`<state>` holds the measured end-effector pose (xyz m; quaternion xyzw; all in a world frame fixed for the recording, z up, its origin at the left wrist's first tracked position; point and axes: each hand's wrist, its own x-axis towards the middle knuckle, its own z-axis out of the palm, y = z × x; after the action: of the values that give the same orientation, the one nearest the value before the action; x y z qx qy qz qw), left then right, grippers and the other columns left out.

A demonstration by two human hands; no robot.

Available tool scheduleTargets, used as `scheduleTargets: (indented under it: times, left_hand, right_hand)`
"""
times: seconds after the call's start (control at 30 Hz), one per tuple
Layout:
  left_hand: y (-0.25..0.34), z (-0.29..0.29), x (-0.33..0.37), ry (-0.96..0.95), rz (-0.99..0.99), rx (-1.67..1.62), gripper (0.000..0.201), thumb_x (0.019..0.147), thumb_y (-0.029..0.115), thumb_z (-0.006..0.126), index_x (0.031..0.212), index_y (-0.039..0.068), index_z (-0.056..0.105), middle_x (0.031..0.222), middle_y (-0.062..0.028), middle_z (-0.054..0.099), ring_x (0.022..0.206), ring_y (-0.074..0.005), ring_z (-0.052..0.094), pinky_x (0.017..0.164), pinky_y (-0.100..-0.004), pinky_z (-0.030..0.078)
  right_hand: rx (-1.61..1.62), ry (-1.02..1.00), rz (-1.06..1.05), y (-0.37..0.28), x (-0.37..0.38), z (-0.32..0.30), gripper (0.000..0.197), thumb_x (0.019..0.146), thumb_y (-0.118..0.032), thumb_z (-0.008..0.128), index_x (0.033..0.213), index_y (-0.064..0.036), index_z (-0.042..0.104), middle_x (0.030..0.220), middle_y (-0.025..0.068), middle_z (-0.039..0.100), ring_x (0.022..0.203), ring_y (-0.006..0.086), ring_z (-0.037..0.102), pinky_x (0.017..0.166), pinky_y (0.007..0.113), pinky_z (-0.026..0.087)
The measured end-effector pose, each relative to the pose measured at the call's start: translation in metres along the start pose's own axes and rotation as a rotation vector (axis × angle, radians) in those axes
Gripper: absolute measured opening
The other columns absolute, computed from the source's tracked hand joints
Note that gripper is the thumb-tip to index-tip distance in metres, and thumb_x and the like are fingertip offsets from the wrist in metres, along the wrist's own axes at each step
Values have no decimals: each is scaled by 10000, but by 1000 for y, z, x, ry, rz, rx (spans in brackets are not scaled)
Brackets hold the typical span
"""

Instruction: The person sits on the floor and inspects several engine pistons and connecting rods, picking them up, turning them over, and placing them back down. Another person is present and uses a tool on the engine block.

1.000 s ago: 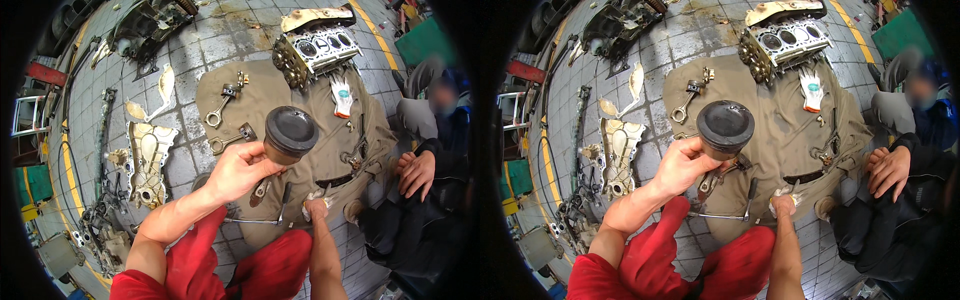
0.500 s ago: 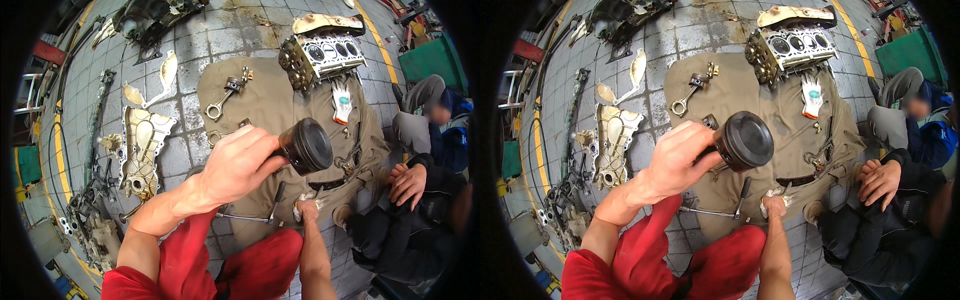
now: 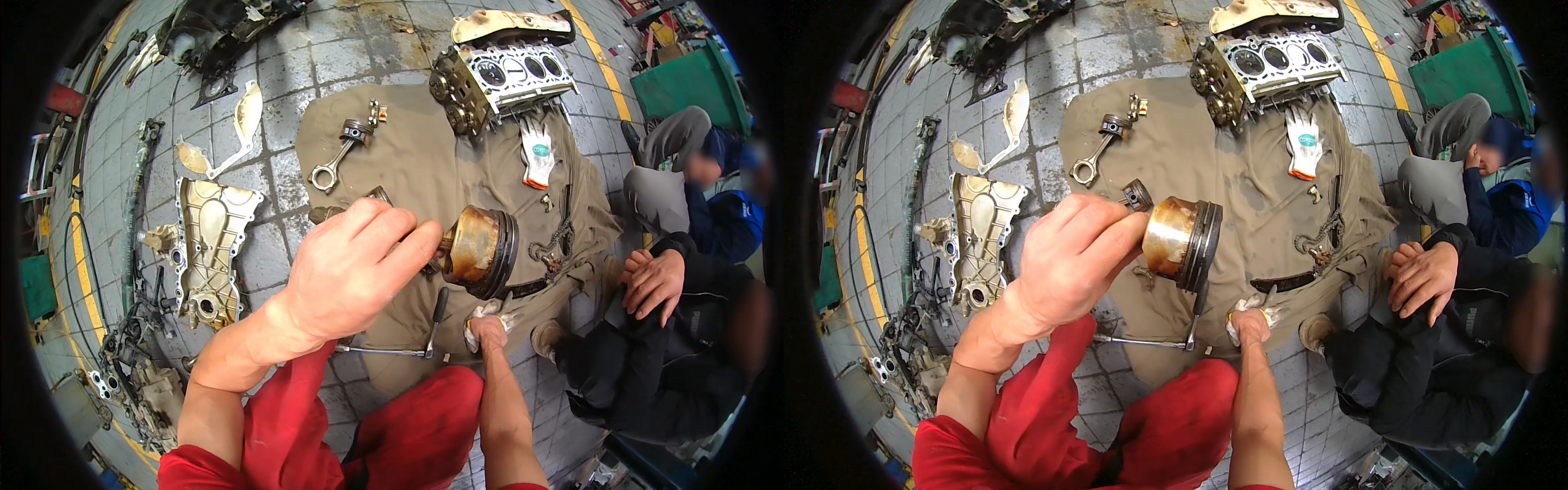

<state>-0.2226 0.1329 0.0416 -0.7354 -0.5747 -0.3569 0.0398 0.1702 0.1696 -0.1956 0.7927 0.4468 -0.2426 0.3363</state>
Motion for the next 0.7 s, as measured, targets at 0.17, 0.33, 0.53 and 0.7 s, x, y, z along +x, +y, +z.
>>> scheduleTargets:
  times: [0.17, 0.33, 0.53, 0.7]
  left_hand:
    - [1, 0, -1, 15, -35, -17, 354, 779, 112, 751, 1128, 60, 721, 972, -42, 642, 870, -232, 654, 695, -325, 571]
    - [-1, -1, -2, 24, -26, 2, 343, 784, 126, 778, 1116, 58, 724, 966, -42, 644, 867, -234, 659, 688, -328, 571]
    - [-9, -4, -6, 0, -23, 50, 329, 790, 136, 776, 1107, 66, 720, 966, -49, 652, 868, -236, 664, 683, -336, 568]
    - [-35, 8, -3, -43, -108, 62, 260, 840, 116, 815, 1070, 64, 706, 906, -83, 660, 810, -292, 635, 695, -401, 535]
  right_hand:
    - [7, 38, 7, 0, 6, 5, 461, 833, -338, 702, 1187, -62, 805, 1266, 138, 774, 1206, 318, 731, 978, 391, 568]
    - [1, 45, 1, 2, 7, 8, 450, 845, -335, 693, 1193, -73, 807, 1272, 135, 773, 1214, 311, 729, 984, 383, 566]
    - [4, 38, 6, -3, 4, 9, 471, 852, -351, 687, 1215, -71, 797, 1290, 136, 766, 1229, 309, 723, 993, 387, 566]
    - [19, 27, -3, 7, 16, 13, 475, 851, -367, 692, 1201, -65, 800, 1279, 137, 770, 1218, 312, 728, 988, 407, 571]
